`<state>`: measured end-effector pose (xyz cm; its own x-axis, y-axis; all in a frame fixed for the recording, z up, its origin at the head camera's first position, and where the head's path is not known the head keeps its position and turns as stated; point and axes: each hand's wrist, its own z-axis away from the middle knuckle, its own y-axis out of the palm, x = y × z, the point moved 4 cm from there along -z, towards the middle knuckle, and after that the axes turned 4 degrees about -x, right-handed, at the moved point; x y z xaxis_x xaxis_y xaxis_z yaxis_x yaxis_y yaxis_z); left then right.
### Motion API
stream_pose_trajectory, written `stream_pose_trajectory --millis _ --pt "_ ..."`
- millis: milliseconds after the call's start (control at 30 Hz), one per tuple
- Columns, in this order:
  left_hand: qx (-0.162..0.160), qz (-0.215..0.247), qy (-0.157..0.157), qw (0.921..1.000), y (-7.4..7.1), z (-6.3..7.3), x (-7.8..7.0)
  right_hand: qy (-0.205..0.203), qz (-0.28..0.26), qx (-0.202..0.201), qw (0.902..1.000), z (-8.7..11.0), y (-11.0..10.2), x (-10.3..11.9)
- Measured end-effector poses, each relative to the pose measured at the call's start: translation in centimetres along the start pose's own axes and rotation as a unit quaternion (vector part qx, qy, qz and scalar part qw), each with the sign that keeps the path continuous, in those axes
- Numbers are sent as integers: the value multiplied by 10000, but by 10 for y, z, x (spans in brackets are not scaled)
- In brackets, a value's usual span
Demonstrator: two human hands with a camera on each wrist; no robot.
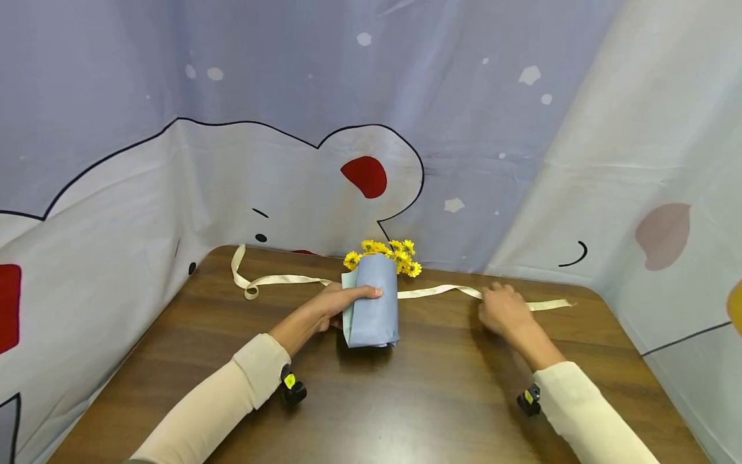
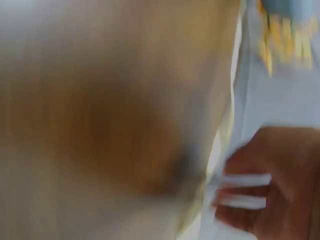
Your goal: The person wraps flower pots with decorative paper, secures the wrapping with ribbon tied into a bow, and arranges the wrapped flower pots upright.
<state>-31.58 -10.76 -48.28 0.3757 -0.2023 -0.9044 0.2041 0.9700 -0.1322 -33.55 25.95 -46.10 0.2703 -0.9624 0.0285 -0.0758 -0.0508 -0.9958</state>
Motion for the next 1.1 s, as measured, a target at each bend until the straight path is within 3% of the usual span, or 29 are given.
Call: stream_pose_trajectory --millis 167,300,733,1100 --pt "-95 -47 -59 9999 4 -5 -2 -814 -781 474 9925 -1 21 71" --pt "-122 -171 -71 9998 7 -8 -4 -954 -753 724 9899 1 26 89" --pt "-224 -357 -211 9989 13 -13 -21 -1393 -460 360 9885 15 7 98" --pt "-243 -595 -315 9974 10 -15 -16 -1118 -426 544 9913 18 2 71"
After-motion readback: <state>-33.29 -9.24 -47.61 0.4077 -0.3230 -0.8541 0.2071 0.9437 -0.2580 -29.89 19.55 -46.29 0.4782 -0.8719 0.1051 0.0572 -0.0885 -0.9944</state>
